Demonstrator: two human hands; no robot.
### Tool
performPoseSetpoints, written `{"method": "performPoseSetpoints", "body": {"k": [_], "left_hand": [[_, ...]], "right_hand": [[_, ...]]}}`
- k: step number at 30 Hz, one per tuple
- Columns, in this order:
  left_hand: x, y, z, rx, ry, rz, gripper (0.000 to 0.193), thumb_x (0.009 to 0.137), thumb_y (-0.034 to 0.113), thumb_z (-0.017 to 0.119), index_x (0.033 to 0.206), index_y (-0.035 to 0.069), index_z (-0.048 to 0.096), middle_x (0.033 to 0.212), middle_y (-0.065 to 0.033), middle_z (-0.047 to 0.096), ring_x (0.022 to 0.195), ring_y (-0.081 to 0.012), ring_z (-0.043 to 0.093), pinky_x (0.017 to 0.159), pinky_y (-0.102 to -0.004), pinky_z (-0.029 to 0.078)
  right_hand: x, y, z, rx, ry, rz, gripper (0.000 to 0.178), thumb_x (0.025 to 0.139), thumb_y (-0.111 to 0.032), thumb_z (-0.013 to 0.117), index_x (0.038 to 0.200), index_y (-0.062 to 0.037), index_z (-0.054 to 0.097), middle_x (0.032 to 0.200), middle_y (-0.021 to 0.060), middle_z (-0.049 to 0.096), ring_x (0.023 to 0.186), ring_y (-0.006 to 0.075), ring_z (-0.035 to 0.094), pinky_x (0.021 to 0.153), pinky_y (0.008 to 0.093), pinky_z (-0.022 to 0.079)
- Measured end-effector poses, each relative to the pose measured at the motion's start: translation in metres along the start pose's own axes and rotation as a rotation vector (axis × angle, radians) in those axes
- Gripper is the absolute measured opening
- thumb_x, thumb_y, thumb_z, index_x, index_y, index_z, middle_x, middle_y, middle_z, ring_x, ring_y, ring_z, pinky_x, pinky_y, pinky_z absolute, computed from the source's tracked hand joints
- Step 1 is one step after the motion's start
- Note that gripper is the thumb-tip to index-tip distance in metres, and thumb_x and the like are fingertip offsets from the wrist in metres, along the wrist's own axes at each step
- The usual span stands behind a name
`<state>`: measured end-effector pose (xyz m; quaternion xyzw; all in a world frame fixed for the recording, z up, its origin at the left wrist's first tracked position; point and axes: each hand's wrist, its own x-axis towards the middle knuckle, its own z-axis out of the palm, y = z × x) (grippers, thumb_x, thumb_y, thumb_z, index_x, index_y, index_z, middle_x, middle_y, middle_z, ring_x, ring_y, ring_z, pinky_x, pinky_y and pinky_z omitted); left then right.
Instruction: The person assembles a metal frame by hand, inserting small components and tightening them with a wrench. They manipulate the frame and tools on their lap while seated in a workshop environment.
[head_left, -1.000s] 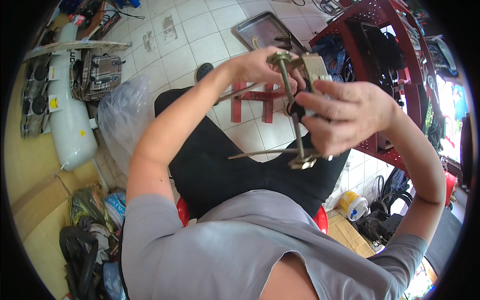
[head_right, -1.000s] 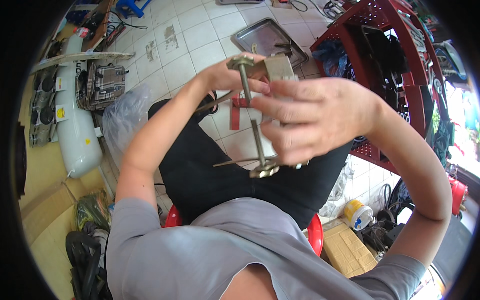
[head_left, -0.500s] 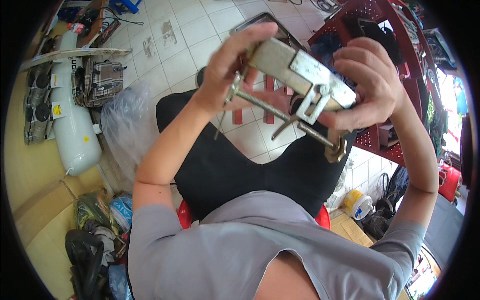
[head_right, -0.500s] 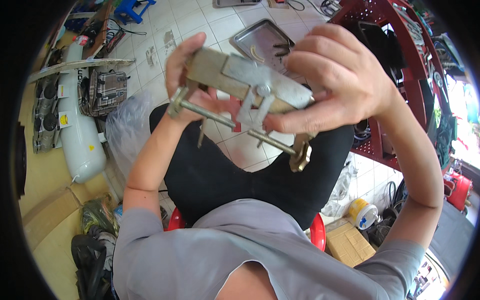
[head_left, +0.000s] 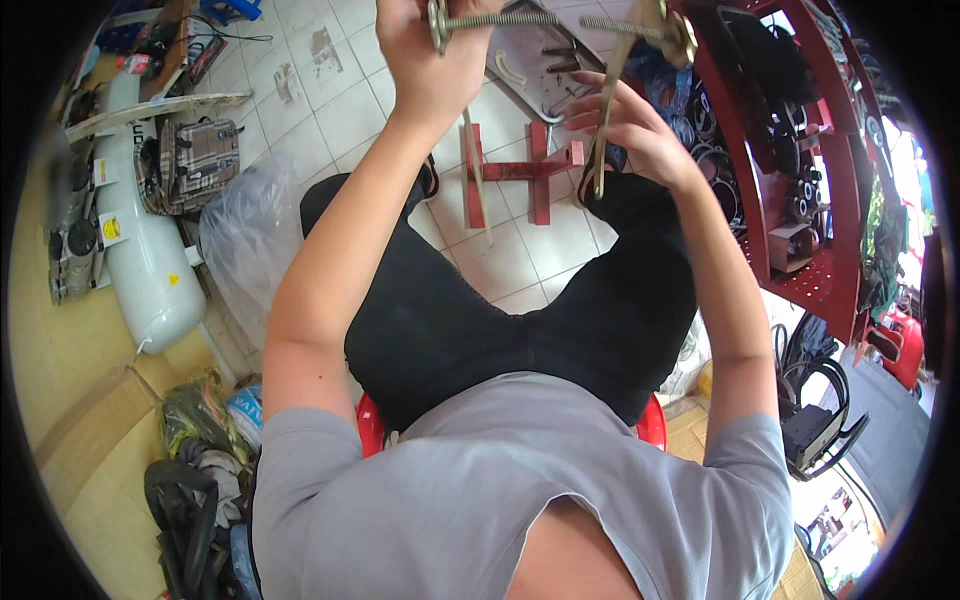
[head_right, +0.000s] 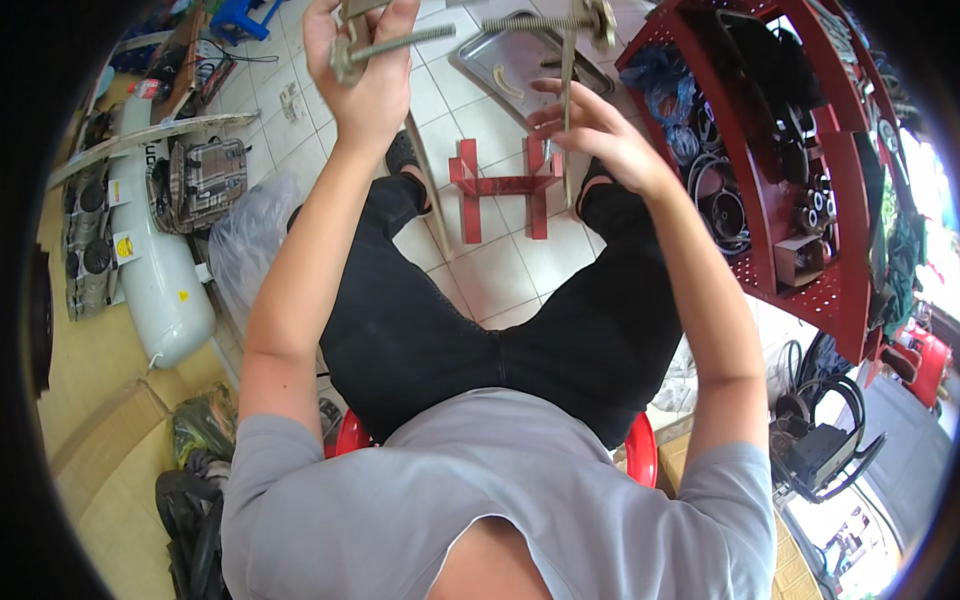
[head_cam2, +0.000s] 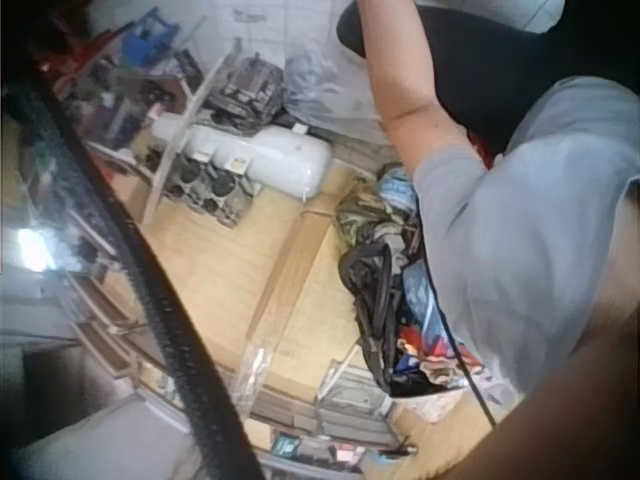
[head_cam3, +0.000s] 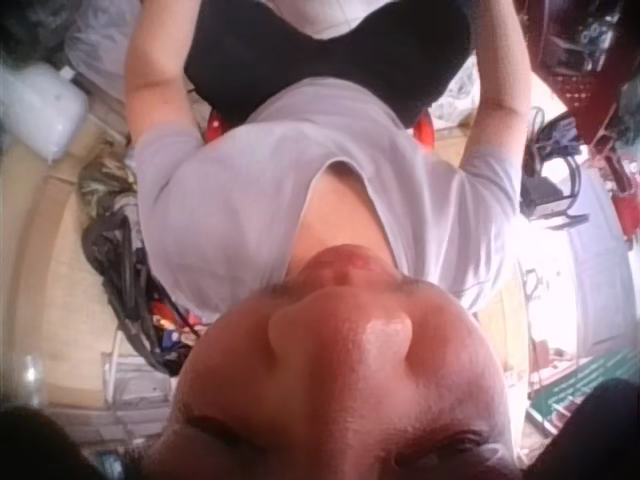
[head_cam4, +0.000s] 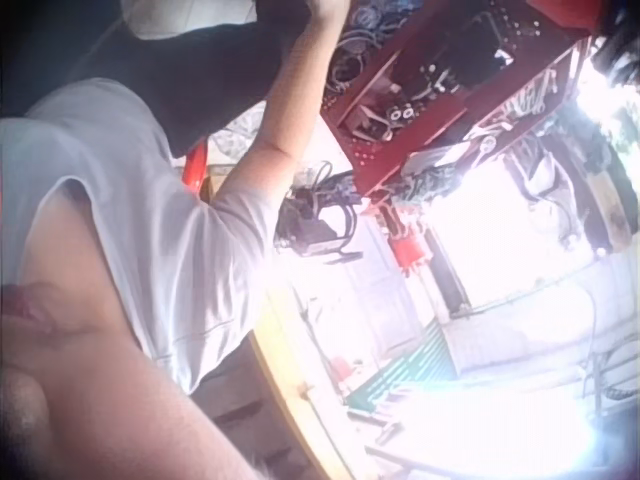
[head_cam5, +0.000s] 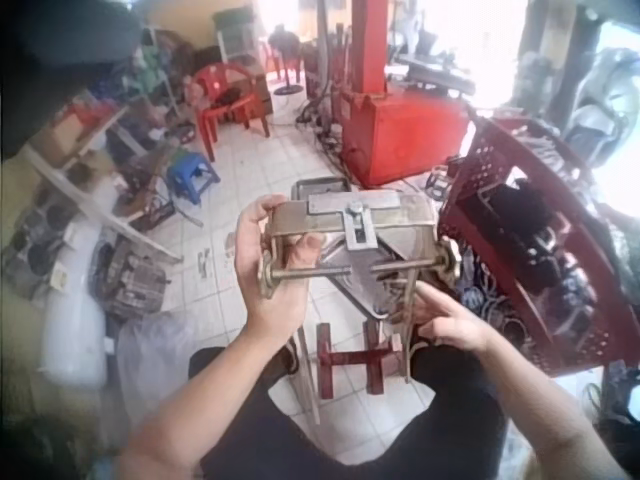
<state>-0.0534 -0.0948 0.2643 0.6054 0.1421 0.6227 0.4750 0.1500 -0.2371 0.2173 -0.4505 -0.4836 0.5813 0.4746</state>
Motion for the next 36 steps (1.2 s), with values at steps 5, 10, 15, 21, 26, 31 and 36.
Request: {"method": "performPoseSetpoints", "body": {"k": [5,10,15,21,26,31,36], "left_hand": [[0.006,-0.064,0.004,0.017,0.060,-0.076,0.044,0.088,0.011,0.070,0.123,0.004,0.044,0.091,-0.0003,0.055,0.081,-0.0075,0.053,0.069,-0.0215,0.046],[-0.004,-0.136,-0.009,0.100,-0.003,-0.140,0.047,0.088,0.010,0.069,0.127,0.003,0.044,0.096,-0.0046,0.061,0.086,-0.0116,0.059,0.074,-0.0246,0.049],[-0.023,-0.193,-0.012,0.260,-0.051,-0.293,0.046,0.087,0.013,0.072,0.124,0.001,0.048,0.091,-0.0055,0.064,0.082,-0.0115,0.060,0.073,-0.0255,0.049],[-0.042,-0.236,-0.009,0.214,-0.111,-0.431,0.048,0.088,0.017,0.070,0.126,0.000,0.046,0.092,-0.0076,0.063,0.082,-0.0144,0.060,0.073,-0.0270,0.049],[-0.077,-0.282,-0.030,0.252,-0.103,-0.249,0.059,0.082,0.030,0.077,0.121,-0.002,0.046,0.097,-0.0057,0.061,0.084,-0.0122,0.060,0.075,-0.0233,0.049],[-0.110,-0.288,-0.060,0.283,-0.106,-0.396,0.053,0.093,0.037,0.060,0.127,0.002,0.040,0.090,-0.0050,0.054,0.070,-0.0107,0.050,0.062,-0.0247,0.043],[-0.123,-0.282,-0.081,0.202,-0.149,-0.518,0.041,0.097,0.027,0.051,0.127,0.004,0.034,0.076,-0.0049,0.048,0.060,-0.0099,0.042,0.053,-0.0251,0.037]], "right_hand": [[0.059,0.063,-0.015,-0.306,0.228,0.121,0.021,0.097,-0.022,0.054,0.097,-0.0015,0.050,0.078,0.0036,0.059,0.071,0.0106,0.055,0.067,0.0282,0.048],[0.082,0.111,-0.037,-0.484,0.164,0.276,0.019,0.097,-0.020,0.055,0.102,-0.0020,0.052,0.084,0.0042,0.061,0.074,0.0107,0.058,0.069,0.0270,0.048],[0.092,0.153,-0.052,-0.450,0.208,0.469,0.028,0.091,-0.024,0.062,0.105,-0.0009,0.053,0.083,0.0074,0.064,0.069,0.0139,0.059,0.064,0.0298,0.049],[0.097,0.182,-0.068,-0.428,0.201,0.667,0.029,0.092,-0.020,0.061,0.114,-0.0029,0.051,0.088,0.0051,0.064,0.078,0.0128,0.063,0.067,0.0288,0.049],[0.082,0.212,-0.063,-0.521,0.205,0.587,0.036,0.090,-0.021,0.064,0.115,0.0011,0.050,0.088,0.0138,0.065,0.082,0.0207,0.064,0.076,0.0333,0.050],[0.076,0.222,-0.052,-0.524,0.200,0.596,0.033,0.089,-0.017,0.060,0.115,-0.0017,0.047,0.098,0.0252,0.064,0.097,0.0425,0.061,0.084,0.0454,0.047],[0.076,0.228,-0.046,-0.536,0.122,0.662,0.035,0.089,-0.021,0.060,0.114,-0.0028,0.043,0.097,0.0267,0.063,0.099,0.0447,0.059,0.085,0.0481,0.045]]}}
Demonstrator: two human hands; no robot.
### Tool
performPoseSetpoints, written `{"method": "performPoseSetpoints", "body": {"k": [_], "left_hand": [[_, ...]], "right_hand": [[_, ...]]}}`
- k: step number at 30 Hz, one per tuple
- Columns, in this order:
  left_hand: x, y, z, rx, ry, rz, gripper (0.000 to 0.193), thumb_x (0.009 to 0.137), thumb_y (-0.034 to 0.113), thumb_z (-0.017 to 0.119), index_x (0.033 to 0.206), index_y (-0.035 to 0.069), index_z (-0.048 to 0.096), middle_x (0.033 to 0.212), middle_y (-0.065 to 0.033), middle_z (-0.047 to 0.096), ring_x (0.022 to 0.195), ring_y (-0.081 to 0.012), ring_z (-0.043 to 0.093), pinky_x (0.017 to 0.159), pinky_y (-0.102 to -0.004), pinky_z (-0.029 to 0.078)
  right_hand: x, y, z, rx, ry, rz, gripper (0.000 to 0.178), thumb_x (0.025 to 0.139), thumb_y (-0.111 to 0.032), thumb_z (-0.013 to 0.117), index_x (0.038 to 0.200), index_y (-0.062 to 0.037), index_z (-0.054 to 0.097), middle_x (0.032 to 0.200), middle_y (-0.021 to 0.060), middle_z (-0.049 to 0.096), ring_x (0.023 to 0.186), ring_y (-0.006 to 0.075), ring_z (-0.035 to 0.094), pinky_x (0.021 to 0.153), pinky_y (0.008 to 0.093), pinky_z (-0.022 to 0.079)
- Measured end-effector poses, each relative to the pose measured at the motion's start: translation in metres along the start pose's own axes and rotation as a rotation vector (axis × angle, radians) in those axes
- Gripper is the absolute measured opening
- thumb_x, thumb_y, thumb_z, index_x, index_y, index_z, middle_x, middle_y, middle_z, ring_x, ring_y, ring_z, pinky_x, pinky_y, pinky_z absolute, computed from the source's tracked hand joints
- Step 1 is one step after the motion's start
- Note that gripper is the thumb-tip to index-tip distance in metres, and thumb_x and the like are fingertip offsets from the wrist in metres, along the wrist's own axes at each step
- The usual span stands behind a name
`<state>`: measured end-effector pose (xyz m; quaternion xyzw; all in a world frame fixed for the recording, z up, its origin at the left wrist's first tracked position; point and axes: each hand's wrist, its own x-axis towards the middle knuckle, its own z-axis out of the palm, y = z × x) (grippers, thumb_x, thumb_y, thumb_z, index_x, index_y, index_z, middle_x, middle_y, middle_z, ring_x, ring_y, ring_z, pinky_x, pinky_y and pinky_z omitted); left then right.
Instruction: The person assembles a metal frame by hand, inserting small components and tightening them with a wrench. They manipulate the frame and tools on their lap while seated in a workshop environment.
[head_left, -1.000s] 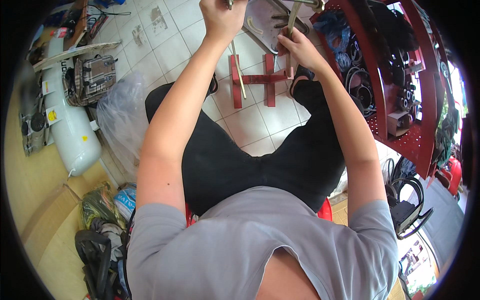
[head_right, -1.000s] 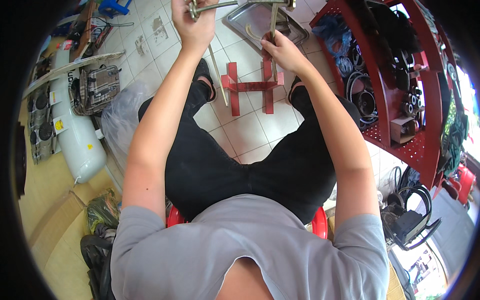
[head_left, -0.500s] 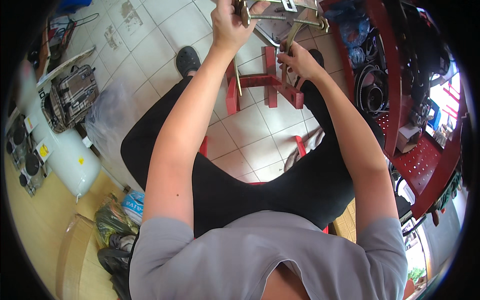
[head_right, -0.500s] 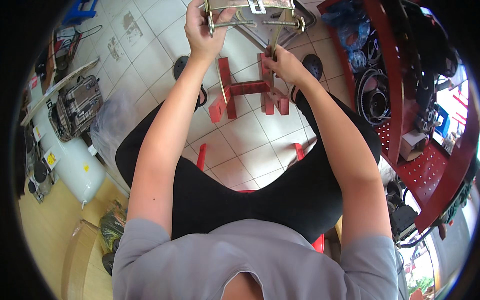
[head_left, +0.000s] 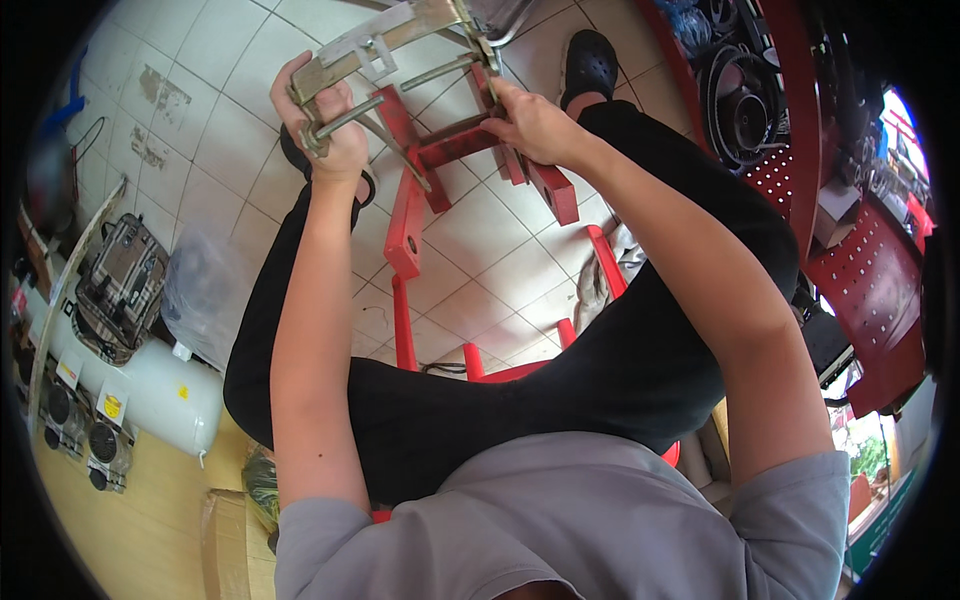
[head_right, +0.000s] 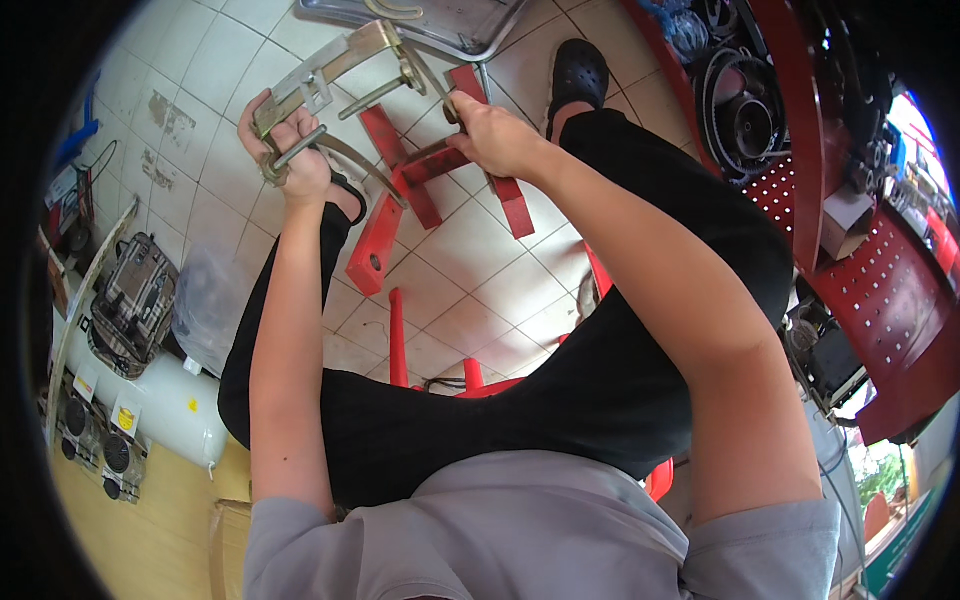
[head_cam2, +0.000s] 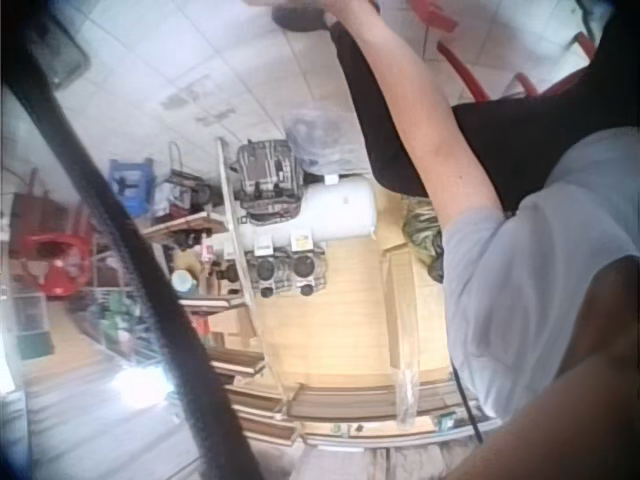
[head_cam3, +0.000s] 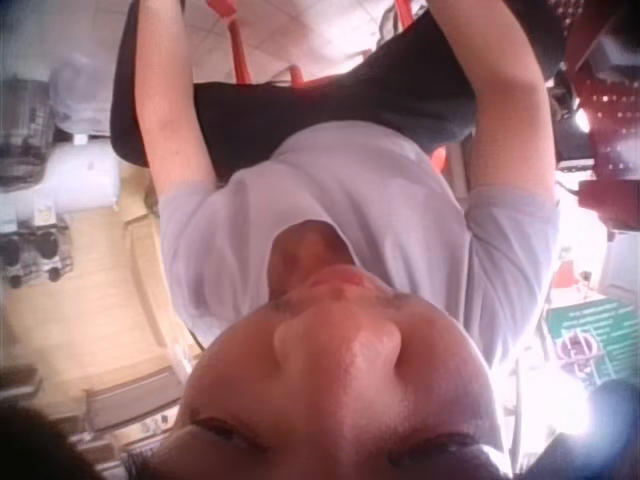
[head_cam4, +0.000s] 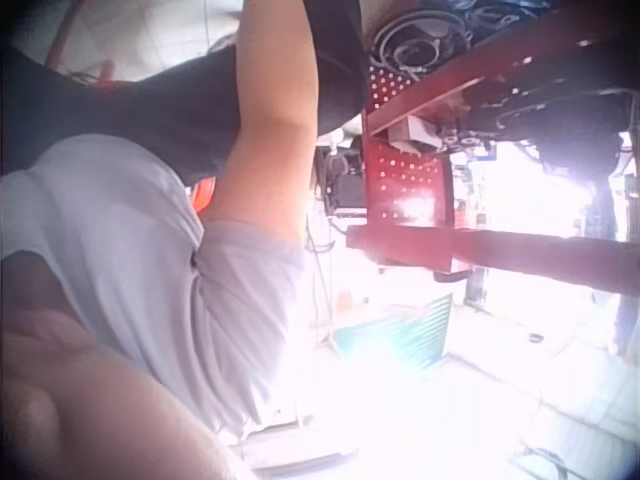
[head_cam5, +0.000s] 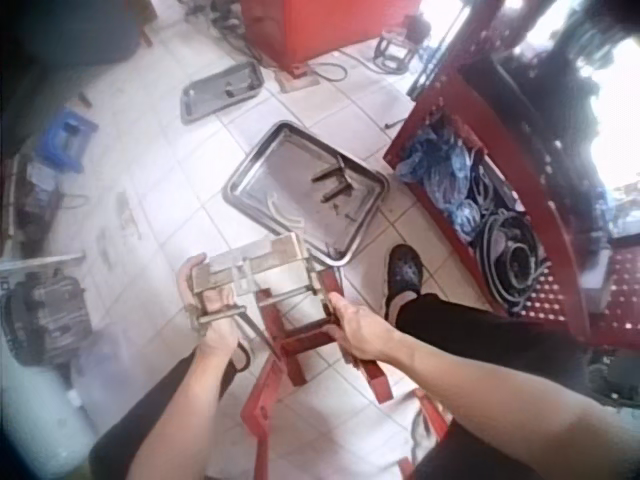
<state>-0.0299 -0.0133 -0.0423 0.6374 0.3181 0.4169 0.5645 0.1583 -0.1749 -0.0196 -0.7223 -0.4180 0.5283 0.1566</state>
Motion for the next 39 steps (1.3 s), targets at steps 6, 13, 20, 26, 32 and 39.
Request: {"method": "performPoseSetpoints", "body": {"k": [6,13,20,26,32,39], "left_hand": [[0.002,0.008,-0.001,0.111,-0.062,0.087,0.037,0.094,0.015,0.050,0.125,0.002,0.035,0.075,-0.0055,0.050,0.060,-0.0102,0.045,0.053,-0.0234,0.039],[-0.005,0.017,0.004,0.120,-0.057,-0.016,0.045,0.091,0.012,0.056,0.128,0.001,0.035,0.083,-0.0062,0.054,0.069,-0.0112,0.050,0.064,-0.0254,0.043],[0.003,0.032,-0.003,0.309,-0.110,0.149,0.047,0.094,0.020,0.052,0.132,-0.002,0.035,0.098,-0.0121,0.056,0.088,-0.0221,0.056,0.081,-0.0351,0.045],[0.003,0.035,-0.004,0.293,-0.109,0.081,0.048,0.093,0.019,0.053,0.133,0.000,0.035,0.100,-0.0148,0.058,0.090,-0.0248,0.058,0.082,-0.0363,0.046],[0.000,0.032,-0.006,0.190,-0.119,0.015,0.049,0.093,0.020,0.053,0.133,0.000,0.033,0.101,-0.0142,0.058,0.091,-0.0246,0.058,0.083,-0.0362,0.046],[0.000,0.026,-0.008,0.205,-0.138,0.059,0.053,0.092,0.024,0.054,0.133,0.000,0.033,0.105,-0.0145,0.056,0.095,-0.0221,0.055,0.089,-0.0372,0.043]], "right_hand": [[0.001,0.005,-0.004,0.068,-0.177,-0.010,0.045,0.083,-0.016,0.060,0.121,-0.0024,0.041,0.102,0.0188,0.059,0.095,0.0316,0.058,0.084,0.0398,0.045],[0.009,0.021,-0.007,-0.040,-0.077,-0.070,0.041,0.085,-0.011,0.058,0.121,-0.0007,0.042,0.103,0.0161,0.061,0.095,0.0268,0.060,0.086,0.0362,0.046],[0.006,0.002,-0.013,0.073,-0.069,-0.008,0.038,0.089,-0.011,0.056,0.122,-0.0027,0.041,0.095,0.0099,0.061,0.085,0.0178,0.061,0.076,0.0317,0.050],[0.006,-0.009,-0.014,0.048,-0.019,0.037,0.040,0.089,-0.010,0.052,0.126,-0.0050,0.039,0.095,0.0111,0.061,0.066,0.0178,0.055,0.051,0.0315,0.045],[0.006,-0.009,-0.013,0.031,-0.026,0.027,0.039,0.090,-0.012,0.052,0.127,-0.0070,0.039,0.090,0.0060,0.060,0.058,0.0112,0.052,0.038,0.0278,0.041],[0.011,0.010,-0.006,-0.013,0.046,-0.112,0.036,0.088,-0.008,0.055,0.122,-0.0041,0.043,0.088,0.0101,0.063,0.071,0.0168,0.060,0.062,0.0327,0.049]]}}
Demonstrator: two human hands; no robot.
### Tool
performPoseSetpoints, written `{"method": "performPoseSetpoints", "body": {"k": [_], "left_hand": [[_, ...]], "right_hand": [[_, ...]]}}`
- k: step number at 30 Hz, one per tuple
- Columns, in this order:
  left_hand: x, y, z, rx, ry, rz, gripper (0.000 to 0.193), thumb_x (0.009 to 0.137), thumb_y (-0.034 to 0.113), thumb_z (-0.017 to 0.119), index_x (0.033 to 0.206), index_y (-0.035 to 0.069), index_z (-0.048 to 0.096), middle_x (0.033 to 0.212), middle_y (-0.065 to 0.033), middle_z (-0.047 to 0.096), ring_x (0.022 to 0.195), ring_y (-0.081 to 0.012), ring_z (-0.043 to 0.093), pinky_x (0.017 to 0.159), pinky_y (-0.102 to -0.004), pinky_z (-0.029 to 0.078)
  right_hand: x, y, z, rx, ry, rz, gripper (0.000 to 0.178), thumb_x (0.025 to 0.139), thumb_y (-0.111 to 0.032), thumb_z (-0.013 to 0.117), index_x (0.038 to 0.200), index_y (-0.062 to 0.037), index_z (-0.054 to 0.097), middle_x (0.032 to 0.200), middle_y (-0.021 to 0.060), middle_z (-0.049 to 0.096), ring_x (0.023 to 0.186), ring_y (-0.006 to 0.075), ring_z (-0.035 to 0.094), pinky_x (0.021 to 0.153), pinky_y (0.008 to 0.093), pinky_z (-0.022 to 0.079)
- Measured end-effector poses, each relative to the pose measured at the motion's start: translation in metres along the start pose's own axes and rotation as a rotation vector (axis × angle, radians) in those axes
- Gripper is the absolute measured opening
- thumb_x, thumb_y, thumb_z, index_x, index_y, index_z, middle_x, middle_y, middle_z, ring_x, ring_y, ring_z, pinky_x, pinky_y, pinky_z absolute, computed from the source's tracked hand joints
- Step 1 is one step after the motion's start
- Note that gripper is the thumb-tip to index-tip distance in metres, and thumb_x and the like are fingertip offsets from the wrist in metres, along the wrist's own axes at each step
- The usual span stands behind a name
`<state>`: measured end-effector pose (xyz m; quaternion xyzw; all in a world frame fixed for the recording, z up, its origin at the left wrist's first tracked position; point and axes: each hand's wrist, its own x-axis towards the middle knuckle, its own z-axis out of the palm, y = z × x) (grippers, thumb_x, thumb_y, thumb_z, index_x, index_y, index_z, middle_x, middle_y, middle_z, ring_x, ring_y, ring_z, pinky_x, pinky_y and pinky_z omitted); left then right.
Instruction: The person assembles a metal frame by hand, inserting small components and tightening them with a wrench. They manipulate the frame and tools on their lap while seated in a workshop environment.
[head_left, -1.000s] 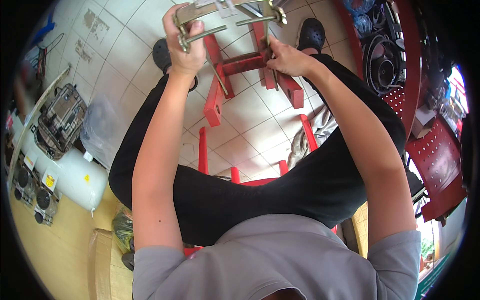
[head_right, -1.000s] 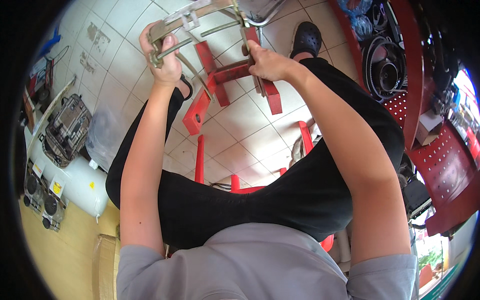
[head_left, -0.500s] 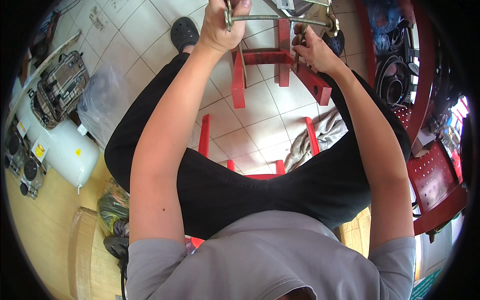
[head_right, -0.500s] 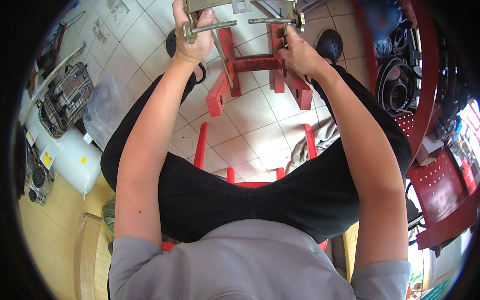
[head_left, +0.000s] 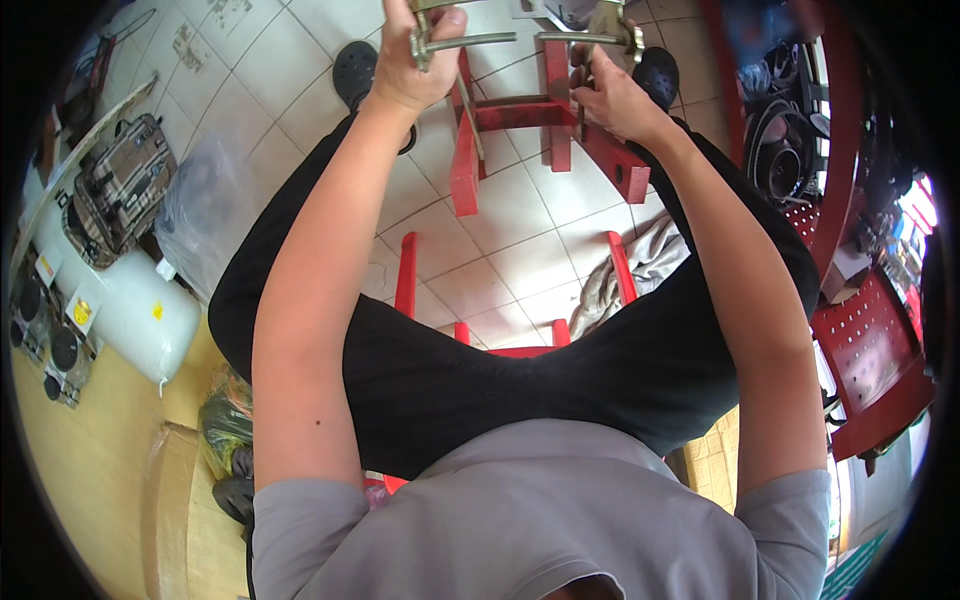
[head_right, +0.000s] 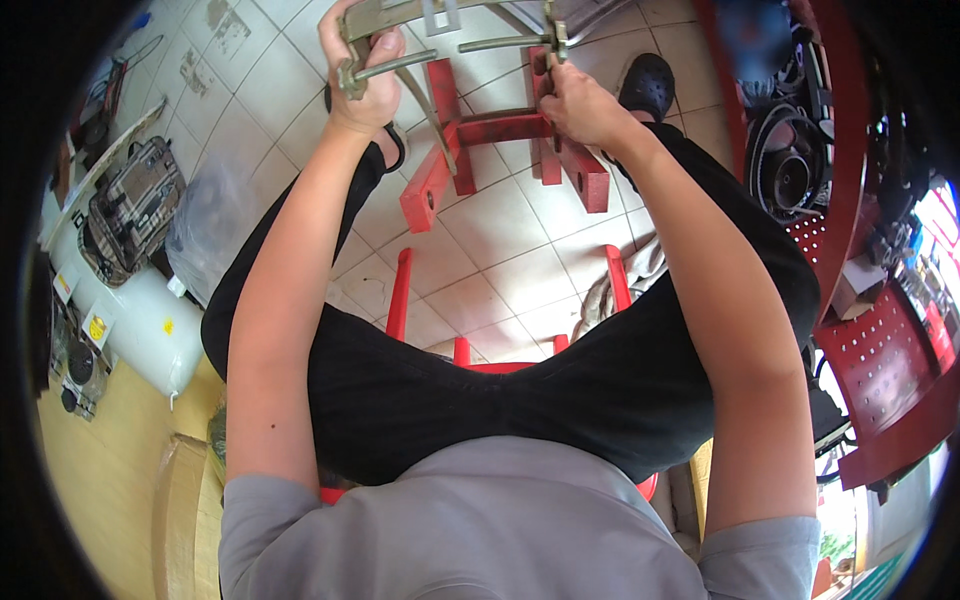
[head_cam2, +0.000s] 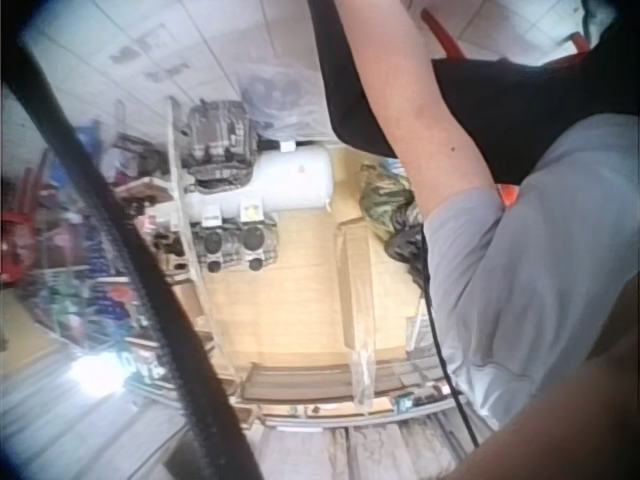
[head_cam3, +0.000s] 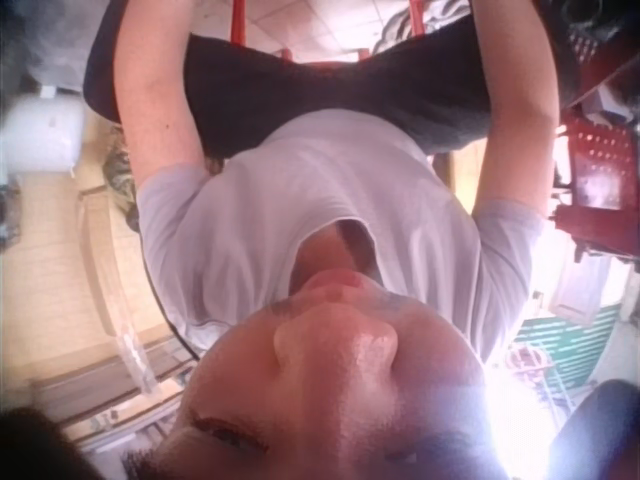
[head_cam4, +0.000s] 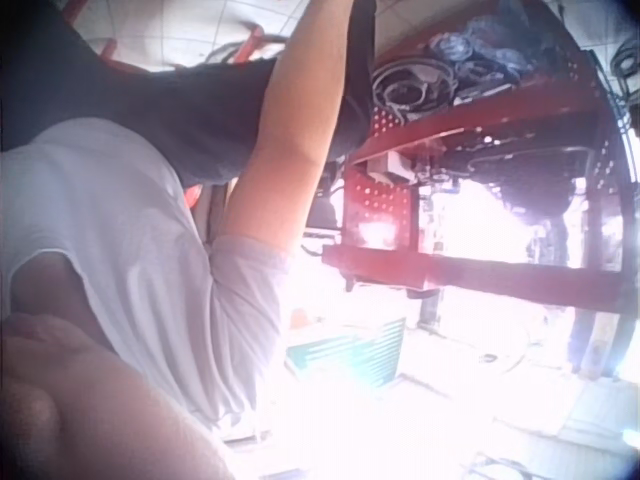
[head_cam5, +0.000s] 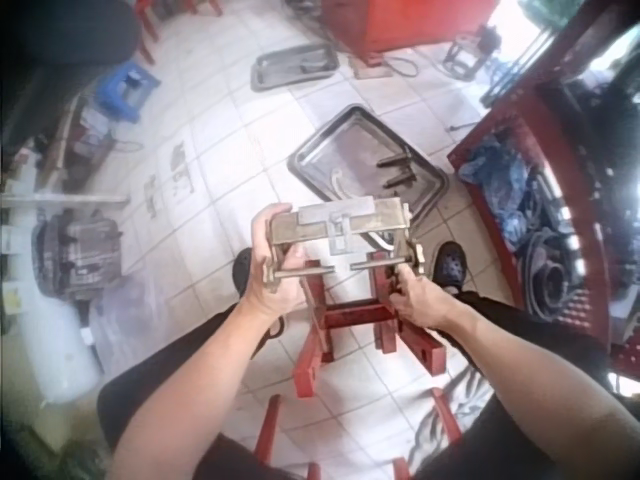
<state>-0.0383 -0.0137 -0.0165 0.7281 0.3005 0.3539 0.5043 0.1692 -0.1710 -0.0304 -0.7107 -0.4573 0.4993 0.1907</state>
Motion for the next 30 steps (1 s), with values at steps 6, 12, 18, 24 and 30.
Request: {"method": "performPoseSetpoints", "body": {"k": [6,12,18,24,30], "left_hand": [[-0.003,-0.014,-0.005,-0.229,0.022,0.057,0.050,0.087,0.006,0.053,0.131,0.003,0.029,0.080,-0.0080,0.053,0.067,-0.0139,0.049,0.062,-0.0290,0.044],[-0.005,-0.011,-0.007,-0.300,-0.003,0.047,0.056,0.087,0.017,0.058,0.133,0.006,0.028,0.087,-0.0097,0.055,0.069,-0.0136,0.049,0.061,-0.0289,0.045],[0.007,-0.009,-0.008,-0.222,-0.094,0.105,0.055,0.088,0.016,0.058,0.133,0.006,0.028,0.093,-0.0119,0.056,0.073,-0.0142,0.052,0.063,-0.0292,0.047],[0.010,0.004,-0.008,-0.190,-0.111,0.106,0.055,0.088,0.014,0.057,0.133,0.004,0.026,0.088,-0.0111,0.055,0.071,-0.0144,0.053,0.064,-0.0283,0.047],[0.015,0.011,-0.004,-0.219,-0.096,0.103,0.055,0.088,0.013,0.056,0.133,0.002,0.026,0.080,-0.0092,0.054,0.066,-0.0131,0.050,0.060,-0.0262,0.043]], "right_hand": [[-0.007,-0.017,0.000,-0.081,0.036,0.003,0.036,0.086,-0.013,0.055,0.118,-0.0019,0.043,0.085,0.0256,0.063,0.080,0.0402,0.063,0.077,0.0453,0.048],[-0.013,-0.022,0.001,-0.099,0.025,0.059,0.033,0.083,-0.008,0.052,0.113,-0.0012,0.040,0.102,0.0268,0.061,0.101,0.0431,0.059,0.086,0.0476,0.045],[-0.016,-0.017,0.001,-0.076,0.074,0.026,0.034,0.084,-0.009,0.052,0.114,-0.0006,0.038,0.103,0.0281,0.061,0.101,0.0440,0.058,0.086,0.0491,0.044],[-0.012,-0.018,0.003,0.017,0.054,0.063,0.034,0.083,-0.008,0.052,0.113,0.0000,0.038,0.102,0.0287,0.061,0.102,0.0441,0.057,0.087,0.0489,0.044],[-0.007,-0.015,0.005,-0.010,0.091,0.059,0.040,0.084,-0.009,0.052,0.121,-0.0024,0.036,0.101,0.0278,0.062,0.099,0.0434,0.058,0.086,0.0483,0.044]]}}
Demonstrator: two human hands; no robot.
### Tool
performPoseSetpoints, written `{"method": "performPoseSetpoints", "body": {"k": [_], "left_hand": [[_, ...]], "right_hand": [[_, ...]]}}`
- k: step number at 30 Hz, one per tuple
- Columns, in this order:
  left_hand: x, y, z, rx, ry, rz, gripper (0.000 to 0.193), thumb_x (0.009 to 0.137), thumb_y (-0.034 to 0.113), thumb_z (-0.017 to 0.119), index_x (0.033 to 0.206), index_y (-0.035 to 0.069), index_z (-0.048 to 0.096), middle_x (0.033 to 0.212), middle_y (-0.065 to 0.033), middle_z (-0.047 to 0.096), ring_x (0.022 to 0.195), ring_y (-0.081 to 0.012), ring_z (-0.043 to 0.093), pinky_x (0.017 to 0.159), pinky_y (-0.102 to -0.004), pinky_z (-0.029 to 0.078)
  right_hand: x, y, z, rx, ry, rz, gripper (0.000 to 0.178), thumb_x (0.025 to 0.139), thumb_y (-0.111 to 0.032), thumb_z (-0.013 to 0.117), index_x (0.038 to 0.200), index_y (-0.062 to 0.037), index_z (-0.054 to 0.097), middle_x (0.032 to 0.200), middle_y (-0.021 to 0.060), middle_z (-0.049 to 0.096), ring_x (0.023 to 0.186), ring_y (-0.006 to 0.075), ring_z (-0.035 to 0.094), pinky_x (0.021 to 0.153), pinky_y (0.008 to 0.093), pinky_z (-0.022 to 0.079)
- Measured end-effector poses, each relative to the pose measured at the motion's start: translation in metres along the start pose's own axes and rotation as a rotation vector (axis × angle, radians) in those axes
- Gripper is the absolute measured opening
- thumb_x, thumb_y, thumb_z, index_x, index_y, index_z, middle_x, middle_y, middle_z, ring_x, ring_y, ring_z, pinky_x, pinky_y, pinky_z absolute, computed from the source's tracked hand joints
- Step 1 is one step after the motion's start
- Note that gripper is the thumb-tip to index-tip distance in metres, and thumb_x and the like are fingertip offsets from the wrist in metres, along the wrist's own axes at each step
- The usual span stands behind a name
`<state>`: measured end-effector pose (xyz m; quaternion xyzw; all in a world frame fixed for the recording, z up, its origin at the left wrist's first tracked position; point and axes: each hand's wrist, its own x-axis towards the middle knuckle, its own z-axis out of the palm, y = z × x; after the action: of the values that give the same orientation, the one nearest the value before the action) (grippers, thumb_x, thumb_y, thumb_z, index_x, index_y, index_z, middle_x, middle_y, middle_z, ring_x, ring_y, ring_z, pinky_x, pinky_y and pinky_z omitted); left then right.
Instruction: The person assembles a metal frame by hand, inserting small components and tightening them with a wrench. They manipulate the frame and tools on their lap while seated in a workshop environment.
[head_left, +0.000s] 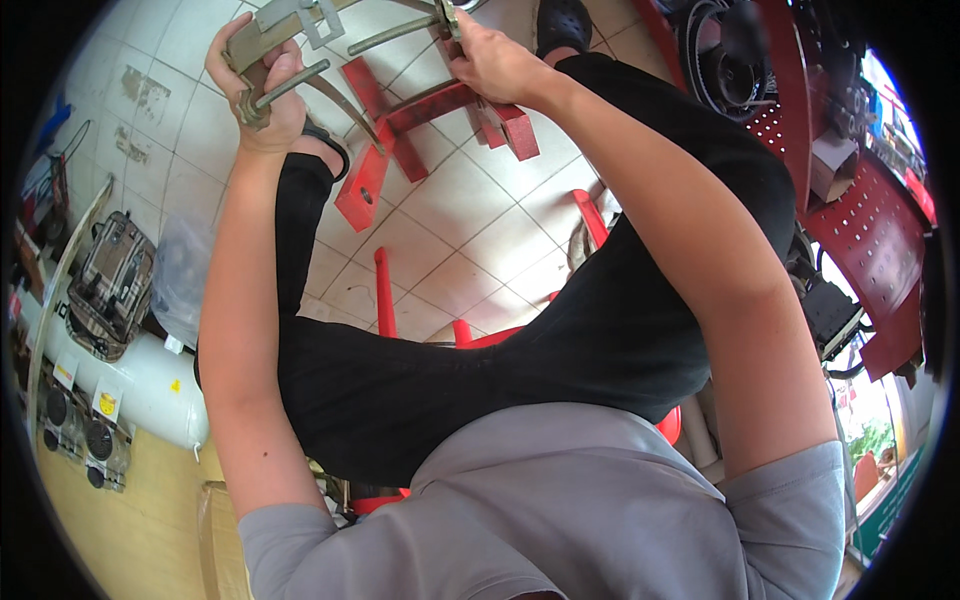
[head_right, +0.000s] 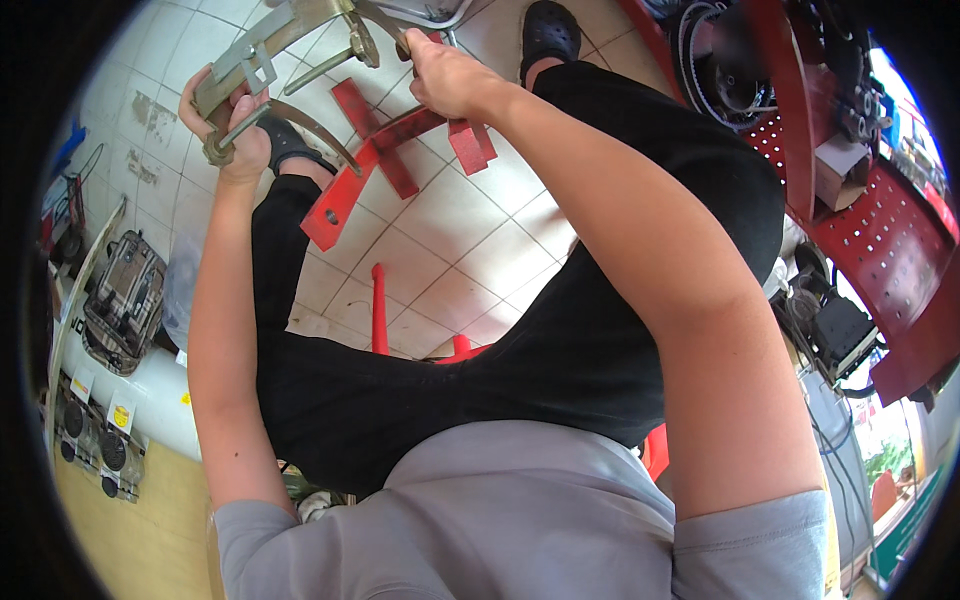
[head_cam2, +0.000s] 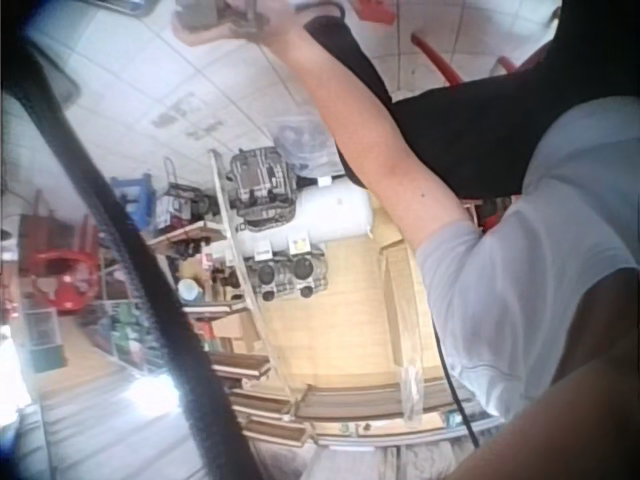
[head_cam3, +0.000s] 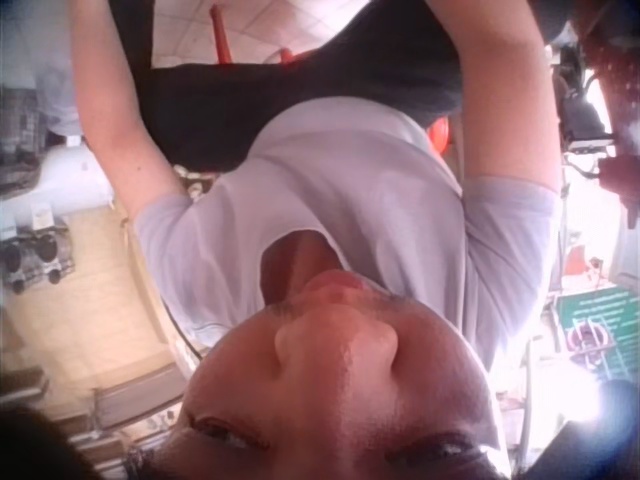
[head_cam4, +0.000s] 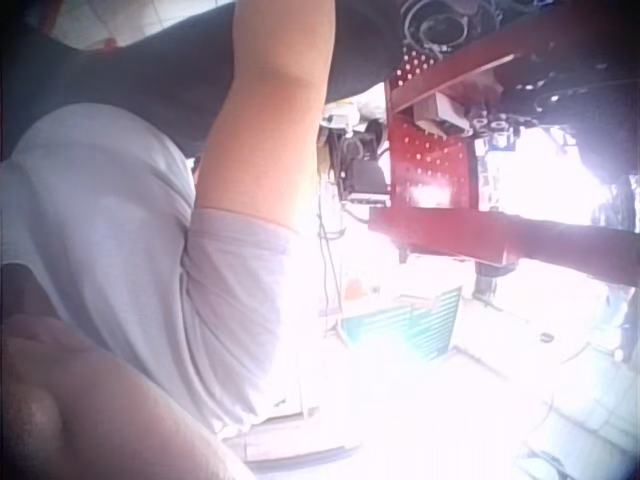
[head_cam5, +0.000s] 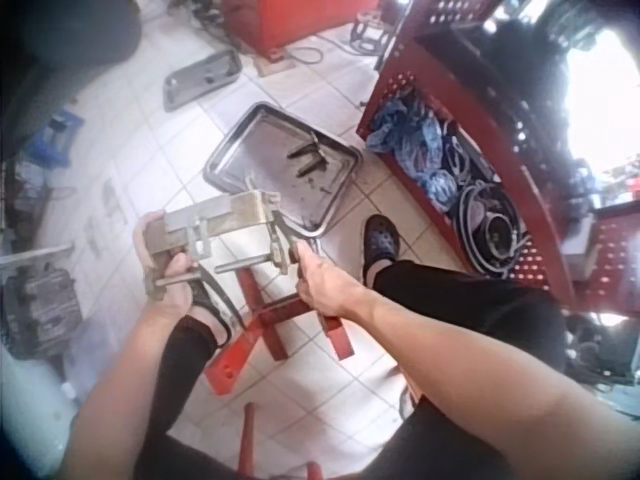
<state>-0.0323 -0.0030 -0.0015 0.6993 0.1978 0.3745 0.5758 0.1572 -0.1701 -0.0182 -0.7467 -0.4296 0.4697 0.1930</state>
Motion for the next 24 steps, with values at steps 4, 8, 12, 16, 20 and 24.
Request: {"method": "performPoseSetpoints", "body": {"k": [4,8,12,16,20,24], "left_hand": [[-0.006,-0.002,-0.005,0.006,-0.012,-0.025,0.056,0.089,0.012,0.056,0.134,0.003,0.025,0.086,-0.0092,0.055,0.070,-0.0133,0.052,0.064,-0.0264,0.045],[-0.016,-0.006,-0.009,0.033,-0.012,-0.102,0.055,0.089,0.011,0.055,0.136,0.002,0.026,0.095,-0.0088,0.054,0.079,-0.0146,0.054,0.072,-0.0281,0.048],[0.002,0.026,-0.008,0.086,-0.012,-0.107,0.054,0.089,0.008,0.053,0.135,0.001,0.027,0.092,-0.0058,0.054,0.078,-0.0137,0.052,0.076,-0.0265,0.045],[0.040,0.086,-0.010,0.068,0.012,0.066,0.055,0.086,0.006,0.051,0.135,0.001,0.027,0.086,-0.0044,0.050,0.075,-0.0129,0.047,0.072,-0.0265,0.043],[0.061,0.152,-0.022,0.292,0.052,0.264,0.050,0.091,0.009,0.049,0.135,0.006,0.026,0.086,-0.0072,0.049,0.069,-0.0131,0.047,0.060,-0.0280,0.044],[0.059,0.211,-0.007,0.013,0.138,0.019,0.045,0.092,0.007,0.047,0.133,0.010,0.030,0.079,-0.0037,0.044,0.062,-0.0098,0.045,0.050,-0.0258,0.042]], "right_hand": [[-0.005,-0.003,-0.003,0.023,0.001,-0.021,0.039,0.084,-0.009,0.051,0.120,-0.0028,0.036,0.100,0.0287,0.061,0.098,0.0447,0.058,0.085,0.0494,0.044],[-0.008,-0.009,-0.008,0.046,-0.001,-0.025,0.031,0.082,-0.007,0.050,0.111,-0.0012,0.040,0.097,0.0295,0.061,0.098,0.0463,0.057,0.084,0.0501,0.043],[-0.011,-0.030,-0.023,0.110,0.058,-0.022,0.026,0.081,-0.005,0.050,0.106,-0.0014,0.043,0.094,0.0267,0.061,0.096,0.0442,0.058,0.084,0.0475,0.043],[-0.020,-0.072,-0.059,0.094,0.186,-0.142,0.023,0.082,-0.006,0.050,0.104,-0.0014,0.044,0.088,0.0242,0.059,0.090,0.0407,0.059,0.080,0.0432,0.045],[-0.048,-0.107,-0.078,0.349,0.227,-0.304,0.019,0.082,-0.008,0.051,0.100,-0.0028,0.050,0.076,0.0097,0.055,0.068,0.0191,0.057,0.063,0.0319,0.043],[-0.109,-0.143,-0.074,0.792,0.165,-0.258,0.016,0.087,-0.016,0.054,0.099,-0.0057,0.055,0.069,-0.0012,0.049,0.053,0.0075,0.044,0.047,0.0248,0.035]]}}
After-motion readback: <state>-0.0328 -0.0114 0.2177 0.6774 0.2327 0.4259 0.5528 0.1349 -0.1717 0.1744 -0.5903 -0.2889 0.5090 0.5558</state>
